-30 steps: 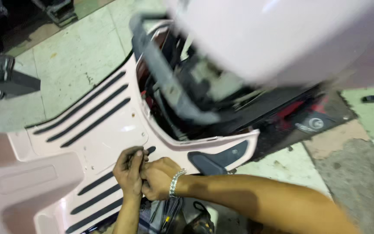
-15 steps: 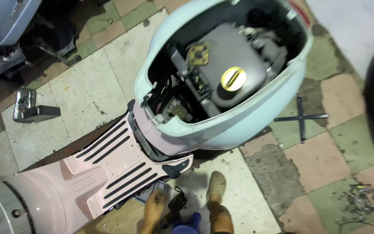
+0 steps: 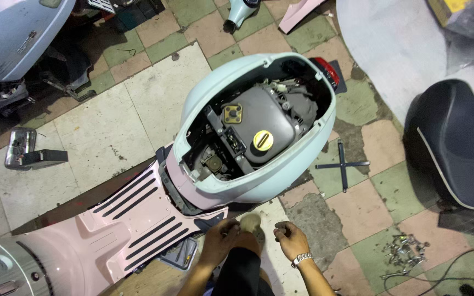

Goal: The person removes the storage bucket and internal plastic panels of a scooter before aligning and securing the rear body panels and a metal luggage rack with a screwdriver.

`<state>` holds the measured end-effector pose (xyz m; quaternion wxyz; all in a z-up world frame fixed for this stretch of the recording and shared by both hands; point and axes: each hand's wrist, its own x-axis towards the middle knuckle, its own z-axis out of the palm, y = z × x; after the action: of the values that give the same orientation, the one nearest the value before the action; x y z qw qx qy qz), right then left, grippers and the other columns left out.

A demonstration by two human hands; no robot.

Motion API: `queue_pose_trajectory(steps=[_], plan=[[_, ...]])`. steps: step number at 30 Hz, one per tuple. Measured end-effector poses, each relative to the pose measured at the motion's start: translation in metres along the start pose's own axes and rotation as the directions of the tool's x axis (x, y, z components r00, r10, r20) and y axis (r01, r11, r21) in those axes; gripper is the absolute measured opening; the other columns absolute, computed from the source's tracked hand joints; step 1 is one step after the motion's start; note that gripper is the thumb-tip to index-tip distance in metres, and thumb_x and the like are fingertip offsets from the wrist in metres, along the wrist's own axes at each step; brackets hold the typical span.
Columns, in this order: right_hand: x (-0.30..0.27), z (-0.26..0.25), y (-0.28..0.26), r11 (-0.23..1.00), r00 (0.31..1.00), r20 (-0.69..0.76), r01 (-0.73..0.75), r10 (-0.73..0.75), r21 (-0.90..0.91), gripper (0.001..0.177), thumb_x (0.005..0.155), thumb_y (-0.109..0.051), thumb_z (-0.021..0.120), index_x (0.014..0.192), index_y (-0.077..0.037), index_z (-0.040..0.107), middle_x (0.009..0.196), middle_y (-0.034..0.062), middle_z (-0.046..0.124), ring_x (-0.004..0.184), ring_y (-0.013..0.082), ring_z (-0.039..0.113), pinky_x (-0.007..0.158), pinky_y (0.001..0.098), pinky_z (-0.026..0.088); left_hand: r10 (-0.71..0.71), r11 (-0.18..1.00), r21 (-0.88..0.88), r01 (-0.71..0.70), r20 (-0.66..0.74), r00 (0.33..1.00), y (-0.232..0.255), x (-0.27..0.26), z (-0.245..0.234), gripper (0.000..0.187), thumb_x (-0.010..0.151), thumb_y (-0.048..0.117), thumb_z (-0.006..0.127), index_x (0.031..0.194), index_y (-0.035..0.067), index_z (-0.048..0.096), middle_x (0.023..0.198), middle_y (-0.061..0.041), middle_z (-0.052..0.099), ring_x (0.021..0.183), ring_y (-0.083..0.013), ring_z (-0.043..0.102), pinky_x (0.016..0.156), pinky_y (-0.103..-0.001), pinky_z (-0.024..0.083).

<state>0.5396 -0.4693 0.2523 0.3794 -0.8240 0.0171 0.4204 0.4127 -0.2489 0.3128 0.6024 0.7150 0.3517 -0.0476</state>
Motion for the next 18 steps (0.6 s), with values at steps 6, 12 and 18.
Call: queue_pose_trajectory(steps=[6, 12, 18], plan=[[0.028, -0.056, -0.039, 0.999, 0.999, -0.036, -0.015, 0.016, 0.038, 0.029, 0.086, -0.02, 0.07, 0.11, -0.005, 0.075, 0.082, 0.0102, 0.079, 0.075, 0.0188, 0.078, 0.074, 0.0342, 0.059, -0.096, 0.964, -0.239, 0.116, 0.093, 0.991, 0.033, 0.026, 0.023, 0.033, 0.094, 0.025, 0.069, 0.115, 0.001, 0.071, 0.093, -0.008, 0.078, 0.082, -0.0167, 0.071, 0.075, -0.03, 0.055], [0.114, -0.126, -0.066, 0.987, 0.982, -0.147, 0.102, -0.12, -0.12, 0.024, 0.091, -0.022, 0.068, 0.106, -0.006, 0.076, 0.085, 0.0117, 0.08, 0.08, 0.0203, 0.076, 0.076, 0.0348, 0.058, -0.118, 0.891, -0.438, 0.117, 0.026, 0.993, 0.055, 0.079, 0.068, 0.039, 0.1, 0.03, 0.067, 0.124, -0.001, 0.063, 0.101, -0.008, 0.071, 0.088, -0.0126, 0.065, 0.078, -0.029, 0.053], [0.183, -0.2, -0.13, 0.997, 0.972, -0.225, 0.072, -0.074, -0.016, 0.031, 0.091, -0.031, 0.066, 0.107, -0.005, 0.074, 0.091, 0.0135, 0.079, 0.086, 0.0264, 0.078, 0.078, 0.0368, 0.057, -0.558, 0.614, -0.627, 0.479, 0.085, 0.825, 0.132, 0.122, 0.095, 0.046, 0.098, 0.045, 0.055, 0.111, 0.002, 0.064, 0.089, -0.012, 0.071, 0.072, -0.0213, 0.067, 0.065, -0.035, 0.055]])
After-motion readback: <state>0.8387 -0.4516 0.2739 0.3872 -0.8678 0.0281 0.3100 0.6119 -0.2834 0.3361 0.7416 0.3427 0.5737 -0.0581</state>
